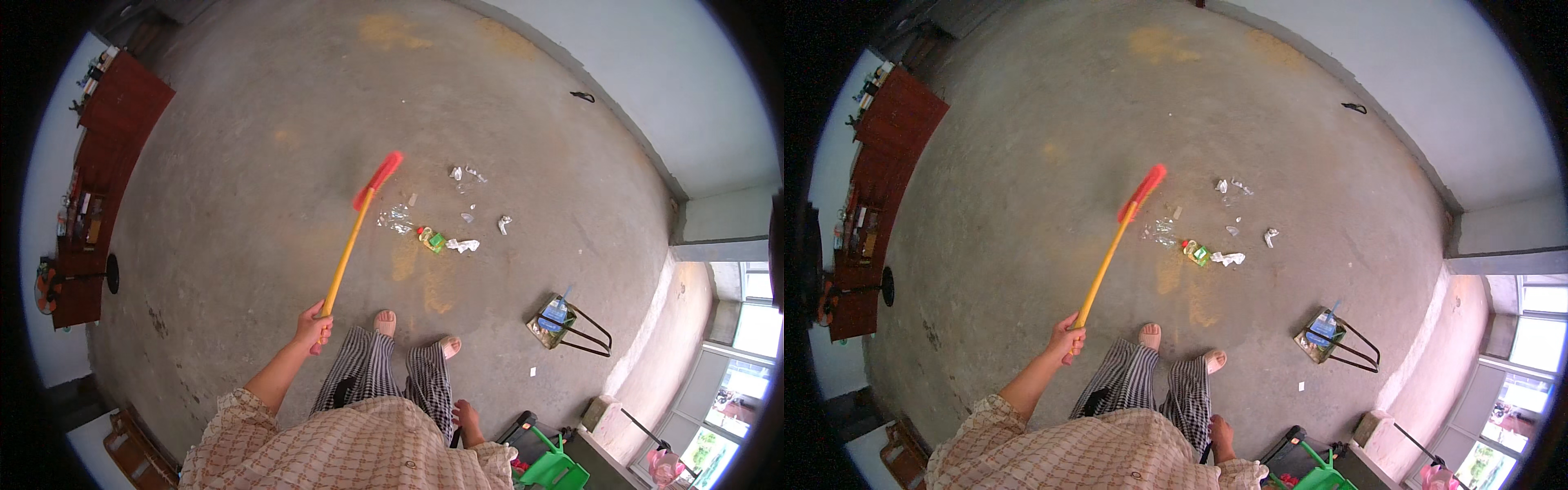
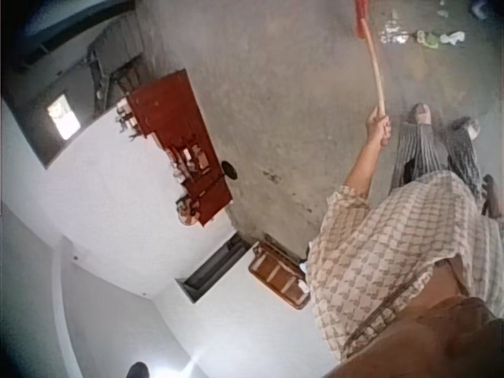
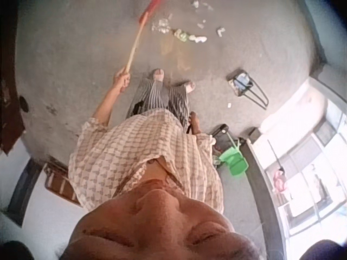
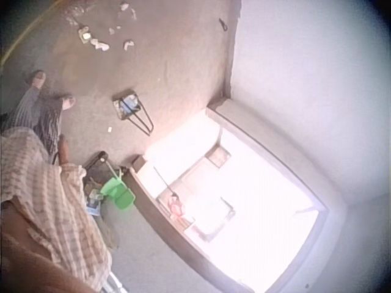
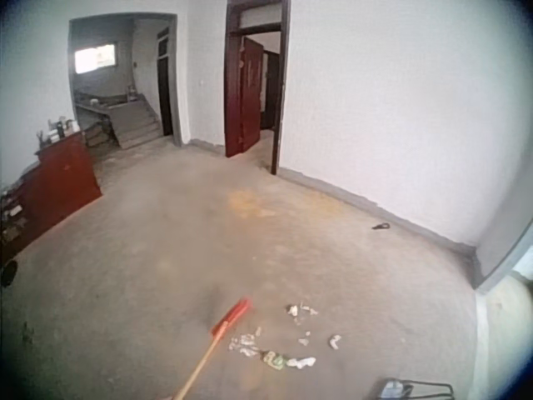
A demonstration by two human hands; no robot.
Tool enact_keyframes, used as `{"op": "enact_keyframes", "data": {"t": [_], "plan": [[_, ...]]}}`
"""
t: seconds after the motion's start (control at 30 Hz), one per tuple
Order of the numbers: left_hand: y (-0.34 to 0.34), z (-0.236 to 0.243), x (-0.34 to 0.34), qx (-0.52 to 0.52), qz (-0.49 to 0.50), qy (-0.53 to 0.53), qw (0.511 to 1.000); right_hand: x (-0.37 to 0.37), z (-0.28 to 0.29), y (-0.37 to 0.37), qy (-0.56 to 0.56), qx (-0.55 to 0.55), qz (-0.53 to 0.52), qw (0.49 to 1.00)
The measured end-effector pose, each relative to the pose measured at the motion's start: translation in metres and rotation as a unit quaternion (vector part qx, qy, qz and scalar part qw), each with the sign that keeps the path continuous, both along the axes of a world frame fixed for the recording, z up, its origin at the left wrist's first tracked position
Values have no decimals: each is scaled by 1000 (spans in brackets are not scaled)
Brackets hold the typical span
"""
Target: The person sweeps debris and paper scraps into a pile on the floor using a broom and then uses a dustpan to collect the gathered trash.
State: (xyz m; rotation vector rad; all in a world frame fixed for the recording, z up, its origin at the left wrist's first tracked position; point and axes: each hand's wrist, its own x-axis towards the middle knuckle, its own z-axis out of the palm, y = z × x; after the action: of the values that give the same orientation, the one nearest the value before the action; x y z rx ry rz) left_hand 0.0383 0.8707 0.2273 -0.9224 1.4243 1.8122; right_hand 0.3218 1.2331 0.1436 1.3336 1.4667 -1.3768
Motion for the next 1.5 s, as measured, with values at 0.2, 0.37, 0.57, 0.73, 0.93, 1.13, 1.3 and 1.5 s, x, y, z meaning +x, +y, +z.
{"op": "enact_keyframes", "data": {"t": [0.2,0.37,0.57,0.73,0.93,1.13,1.3,1.5], "plan": [[27,-28,-6,-148,-26,41,988,-25,4,21,27,39,-17,999],[114,-23,-2,-183,-54,30,981,-37,-10,77,-70,0,-69,995],[224,17,30,-89,-61,-51,993,-35,-5,167,-24,-9,-92,995],[261,36,40,46,-44,-73,995,-39,6,210,10,75,-193,978],[252,12,24,-43,-37,-41,998,-40,2,243,-41,31,-143,988],[238,-29,-32,-199,-66,11,978,-54,-1,240,-72,15,-139,988],[256,4,-39,-125,-141,-39,981,-71,3,233,-82,59,-164,981],[254,50,-52,-46,-150,-42,987,-110,14,233,-16,46,-183,982]]}}
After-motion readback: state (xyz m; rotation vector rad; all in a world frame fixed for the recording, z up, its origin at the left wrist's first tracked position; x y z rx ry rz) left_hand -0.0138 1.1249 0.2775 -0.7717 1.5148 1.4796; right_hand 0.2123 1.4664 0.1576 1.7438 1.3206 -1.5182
